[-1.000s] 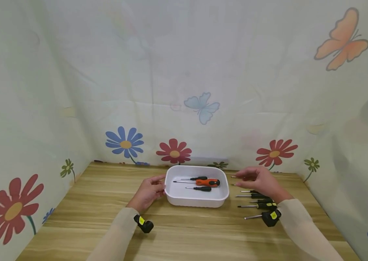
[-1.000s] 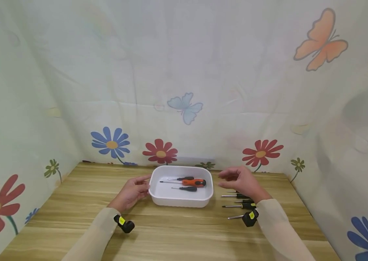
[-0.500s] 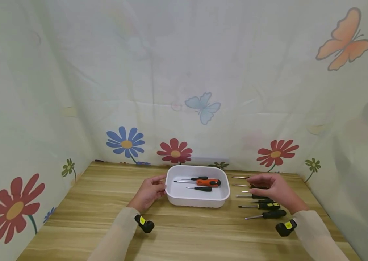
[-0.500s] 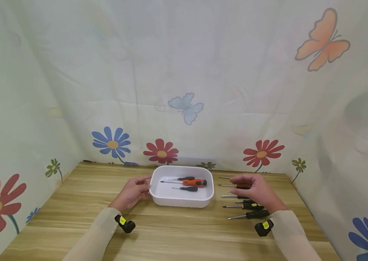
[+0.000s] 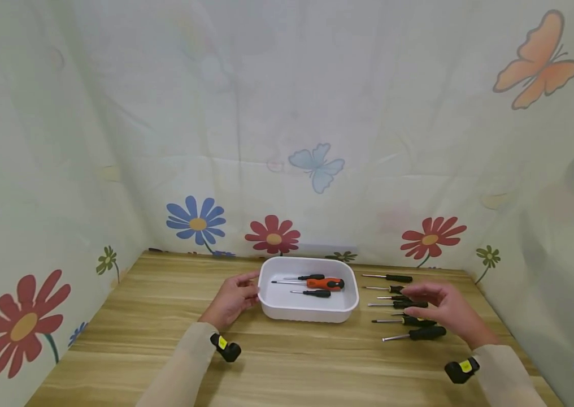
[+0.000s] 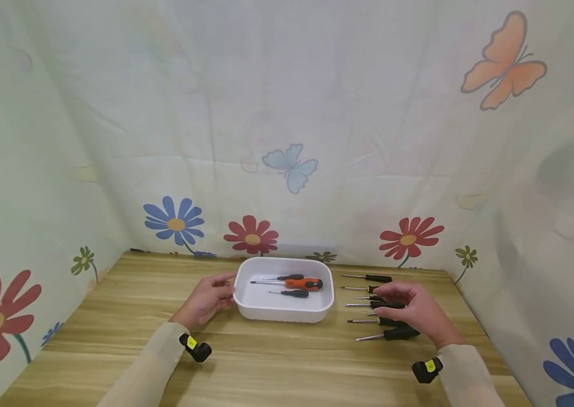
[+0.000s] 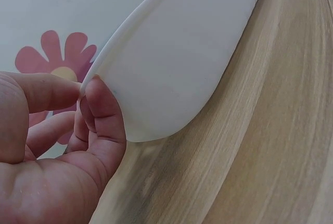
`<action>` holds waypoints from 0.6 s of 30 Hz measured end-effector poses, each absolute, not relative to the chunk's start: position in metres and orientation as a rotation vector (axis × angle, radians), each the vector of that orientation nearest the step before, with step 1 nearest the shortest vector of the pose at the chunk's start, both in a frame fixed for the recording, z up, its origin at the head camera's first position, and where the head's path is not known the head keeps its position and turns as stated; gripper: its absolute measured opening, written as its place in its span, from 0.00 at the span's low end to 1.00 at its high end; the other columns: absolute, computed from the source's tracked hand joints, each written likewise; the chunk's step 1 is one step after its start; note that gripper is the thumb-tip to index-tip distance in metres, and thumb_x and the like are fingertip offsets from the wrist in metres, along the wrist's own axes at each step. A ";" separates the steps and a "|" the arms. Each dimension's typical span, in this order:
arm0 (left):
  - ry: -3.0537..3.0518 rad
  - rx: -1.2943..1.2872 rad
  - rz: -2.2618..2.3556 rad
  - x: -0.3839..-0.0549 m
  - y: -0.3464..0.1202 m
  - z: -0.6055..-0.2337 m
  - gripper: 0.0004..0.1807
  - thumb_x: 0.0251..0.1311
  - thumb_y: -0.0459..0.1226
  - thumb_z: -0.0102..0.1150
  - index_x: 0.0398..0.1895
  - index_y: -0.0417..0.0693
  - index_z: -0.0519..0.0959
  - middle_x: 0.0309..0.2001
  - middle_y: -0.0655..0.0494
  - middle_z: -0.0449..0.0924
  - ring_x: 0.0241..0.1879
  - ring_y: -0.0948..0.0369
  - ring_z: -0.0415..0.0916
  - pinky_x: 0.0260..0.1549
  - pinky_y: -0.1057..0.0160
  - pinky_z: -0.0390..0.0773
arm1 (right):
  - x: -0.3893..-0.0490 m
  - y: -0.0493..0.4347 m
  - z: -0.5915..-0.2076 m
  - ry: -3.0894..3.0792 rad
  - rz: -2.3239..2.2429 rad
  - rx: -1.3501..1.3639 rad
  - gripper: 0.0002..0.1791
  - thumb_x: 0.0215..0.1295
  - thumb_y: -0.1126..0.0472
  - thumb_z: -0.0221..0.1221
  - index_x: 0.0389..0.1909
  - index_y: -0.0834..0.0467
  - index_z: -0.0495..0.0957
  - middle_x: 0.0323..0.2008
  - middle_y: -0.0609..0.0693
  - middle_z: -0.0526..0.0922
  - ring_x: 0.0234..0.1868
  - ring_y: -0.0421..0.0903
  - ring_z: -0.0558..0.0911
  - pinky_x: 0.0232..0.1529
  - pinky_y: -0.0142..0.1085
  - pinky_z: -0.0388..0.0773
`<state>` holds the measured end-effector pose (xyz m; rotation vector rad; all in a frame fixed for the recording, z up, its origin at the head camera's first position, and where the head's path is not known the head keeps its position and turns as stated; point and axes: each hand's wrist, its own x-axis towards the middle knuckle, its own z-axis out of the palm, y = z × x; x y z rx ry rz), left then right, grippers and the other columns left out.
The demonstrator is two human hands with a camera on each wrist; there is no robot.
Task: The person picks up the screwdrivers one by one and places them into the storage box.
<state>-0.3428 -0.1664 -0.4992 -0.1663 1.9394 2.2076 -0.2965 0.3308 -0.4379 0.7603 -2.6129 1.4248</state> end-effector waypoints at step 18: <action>1.961 -0.168 2.210 -0.345 -0.166 -0.503 0.27 0.69 0.26 0.57 0.70 0.47 0.75 0.47 0.44 0.75 0.38 0.55 0.78 0.44 0.60 0.85 | -0.284 0.365 -0.461 -2.626 1.460 0.650 0.19 0.62 0.66 0.69 0.54 0.65 0.83 0.50 0.43 0.88 0.49 0.31 0.84 0.51 0.25 0.81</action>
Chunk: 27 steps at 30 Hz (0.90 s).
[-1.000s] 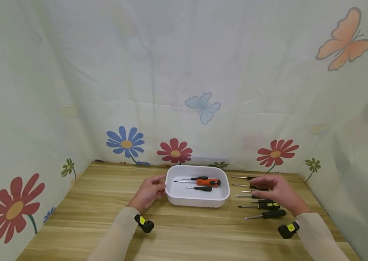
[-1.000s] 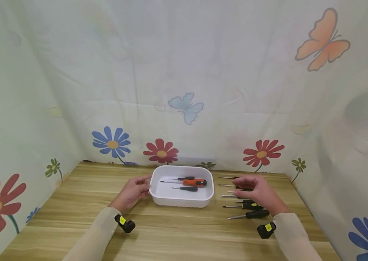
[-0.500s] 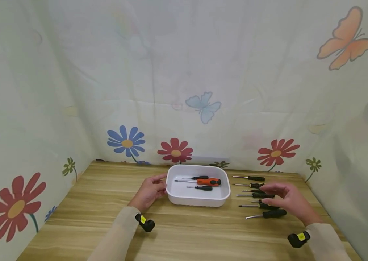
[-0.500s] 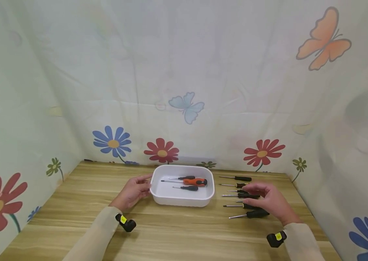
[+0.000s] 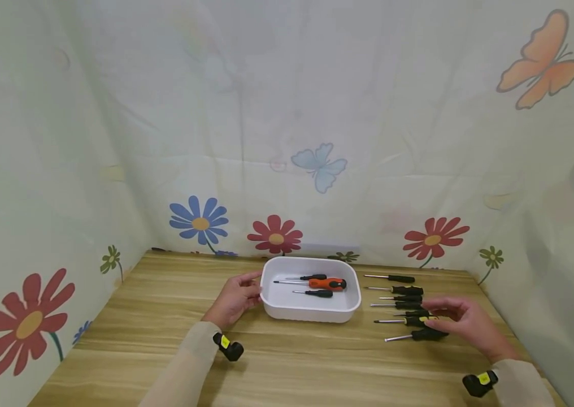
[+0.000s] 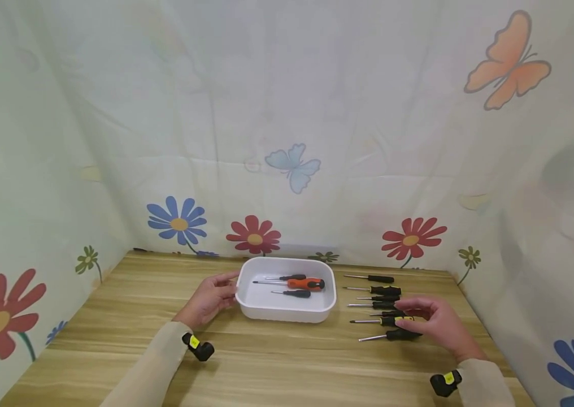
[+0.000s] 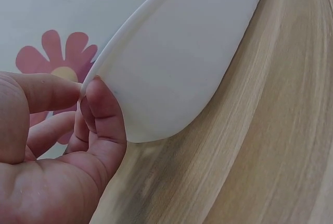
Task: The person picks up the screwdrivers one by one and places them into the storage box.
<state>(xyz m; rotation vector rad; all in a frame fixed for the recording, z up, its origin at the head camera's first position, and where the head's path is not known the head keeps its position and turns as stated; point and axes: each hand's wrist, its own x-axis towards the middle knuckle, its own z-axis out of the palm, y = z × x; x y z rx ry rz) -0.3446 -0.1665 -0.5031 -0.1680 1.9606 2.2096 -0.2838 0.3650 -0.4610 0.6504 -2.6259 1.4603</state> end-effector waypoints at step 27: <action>1.968 -0.167 2.206 -0.343 -0.166 -0.500 0.27 0.69 0.25 0.56 0.71 0.45 0.74 0.47 0.44 0.74 0.38 0.55 0.78 0.43 0.61 0.85 | -0.284 0.400 -0.488 -2.829 1.340 0.373 0.21 0.60 0.56 0.73 0.52 0.61 0.85 0.53 0.60 0.86 0.49 0.35 0.85 0.49 0.27 0.82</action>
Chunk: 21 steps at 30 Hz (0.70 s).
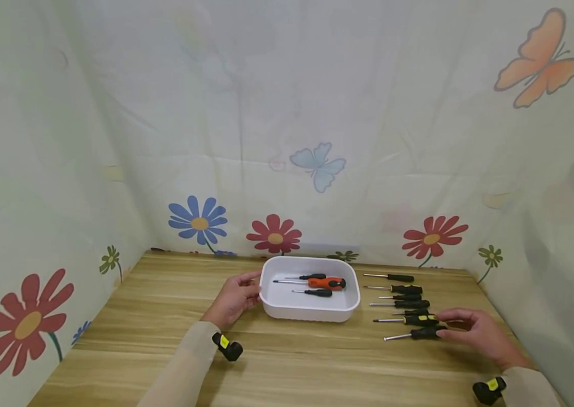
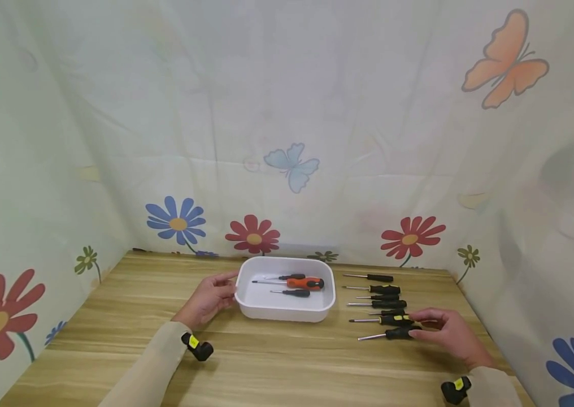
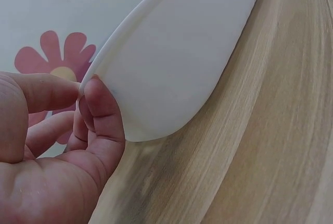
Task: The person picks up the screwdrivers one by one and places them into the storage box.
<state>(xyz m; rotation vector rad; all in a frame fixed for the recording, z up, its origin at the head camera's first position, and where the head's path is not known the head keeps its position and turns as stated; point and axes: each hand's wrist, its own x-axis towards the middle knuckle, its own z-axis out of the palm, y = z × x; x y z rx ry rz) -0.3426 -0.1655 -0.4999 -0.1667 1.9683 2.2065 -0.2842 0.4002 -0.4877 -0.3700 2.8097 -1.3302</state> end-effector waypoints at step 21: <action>1.982 -0.169 2.182 -0.344 -0.166 -0.501 0.27 0.69 0.26 0.57 0.71 0.47 0.74 0.50 0.41 0.74 0.39 0.55 0.78 0.44 0.61 0.84 | -0.288 0.397 -0.495 2.768 -1.254 -0.293 0.21 0.59 0.55 0.73 0.51 0.61 0.86 0.54 0.60 0.86 0.45 0.36 0.84 0.44 0.27 0.82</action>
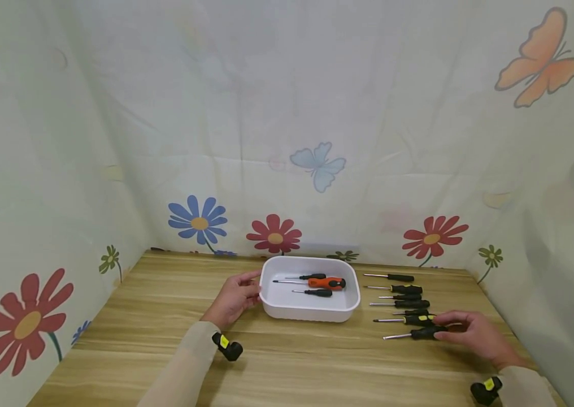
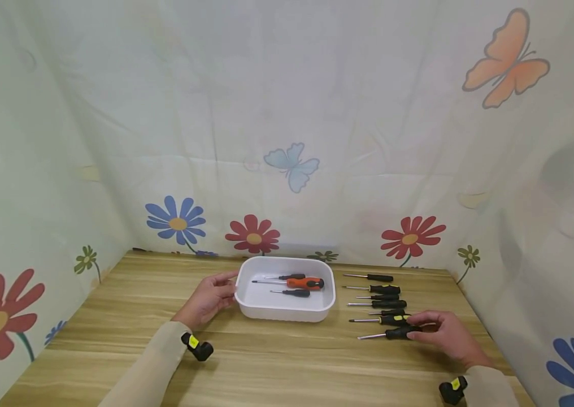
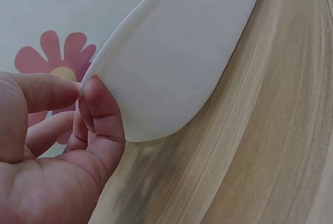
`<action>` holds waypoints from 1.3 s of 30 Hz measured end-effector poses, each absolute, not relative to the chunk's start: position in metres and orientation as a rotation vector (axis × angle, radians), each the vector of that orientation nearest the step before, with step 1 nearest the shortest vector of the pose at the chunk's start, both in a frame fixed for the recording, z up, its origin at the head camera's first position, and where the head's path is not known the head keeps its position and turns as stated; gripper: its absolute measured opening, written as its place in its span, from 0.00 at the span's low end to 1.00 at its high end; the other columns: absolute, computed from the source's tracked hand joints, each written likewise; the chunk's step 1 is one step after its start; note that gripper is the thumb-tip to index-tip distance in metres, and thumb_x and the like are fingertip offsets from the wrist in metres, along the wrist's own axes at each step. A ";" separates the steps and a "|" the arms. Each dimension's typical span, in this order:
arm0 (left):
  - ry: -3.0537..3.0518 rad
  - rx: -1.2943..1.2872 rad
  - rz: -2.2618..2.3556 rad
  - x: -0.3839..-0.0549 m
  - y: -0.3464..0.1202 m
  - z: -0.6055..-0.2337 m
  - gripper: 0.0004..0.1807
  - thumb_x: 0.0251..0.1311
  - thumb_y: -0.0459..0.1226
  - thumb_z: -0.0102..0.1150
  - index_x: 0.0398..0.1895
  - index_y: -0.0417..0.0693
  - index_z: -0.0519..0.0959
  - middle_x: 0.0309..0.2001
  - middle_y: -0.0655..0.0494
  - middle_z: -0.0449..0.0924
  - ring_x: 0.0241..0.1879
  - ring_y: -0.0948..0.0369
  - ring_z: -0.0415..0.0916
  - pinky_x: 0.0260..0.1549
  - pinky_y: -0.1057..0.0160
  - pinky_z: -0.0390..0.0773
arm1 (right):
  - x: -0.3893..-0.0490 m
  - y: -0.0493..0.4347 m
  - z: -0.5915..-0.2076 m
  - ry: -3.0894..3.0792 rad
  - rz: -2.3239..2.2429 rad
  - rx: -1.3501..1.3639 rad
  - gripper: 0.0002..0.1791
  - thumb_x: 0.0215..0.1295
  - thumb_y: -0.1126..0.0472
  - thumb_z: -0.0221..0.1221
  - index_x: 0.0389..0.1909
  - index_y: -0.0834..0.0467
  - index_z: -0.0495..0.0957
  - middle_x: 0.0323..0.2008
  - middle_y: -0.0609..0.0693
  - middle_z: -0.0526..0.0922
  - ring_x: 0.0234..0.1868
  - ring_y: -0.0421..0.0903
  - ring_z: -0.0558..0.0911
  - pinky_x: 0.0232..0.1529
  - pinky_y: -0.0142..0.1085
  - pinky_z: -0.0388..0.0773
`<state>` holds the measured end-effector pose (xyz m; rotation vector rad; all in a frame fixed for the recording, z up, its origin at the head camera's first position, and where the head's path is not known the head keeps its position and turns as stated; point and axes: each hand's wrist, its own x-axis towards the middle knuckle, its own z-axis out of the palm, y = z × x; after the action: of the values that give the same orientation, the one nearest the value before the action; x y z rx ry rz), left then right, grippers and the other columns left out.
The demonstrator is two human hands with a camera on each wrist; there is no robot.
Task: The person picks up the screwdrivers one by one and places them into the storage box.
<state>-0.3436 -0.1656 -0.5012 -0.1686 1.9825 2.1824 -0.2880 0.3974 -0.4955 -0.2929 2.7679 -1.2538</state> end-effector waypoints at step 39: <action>1.950 -0.173 2.212 -0.343 -0.166 -0.500 0.27 0.69 0.26 0.56 0.71 0.46 0.74 0.47 0.45 0.74 0.39 0.54 0.77 0.42 0.63 0.84 | -0.298 0.399 -0.503 2.738 -1.046 -0.447 0.20 0.56 0.54 0.75 0.49 0.56 0.88 0.49 0.54 0.88 0.44 0.30 0.80 0.44 0.27 0.78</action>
<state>-0.3428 -0.1656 -0.5000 -0.1727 1.9504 2.2122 -0.2983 0.3993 -0.5028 -0.4468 2.7378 -1.0457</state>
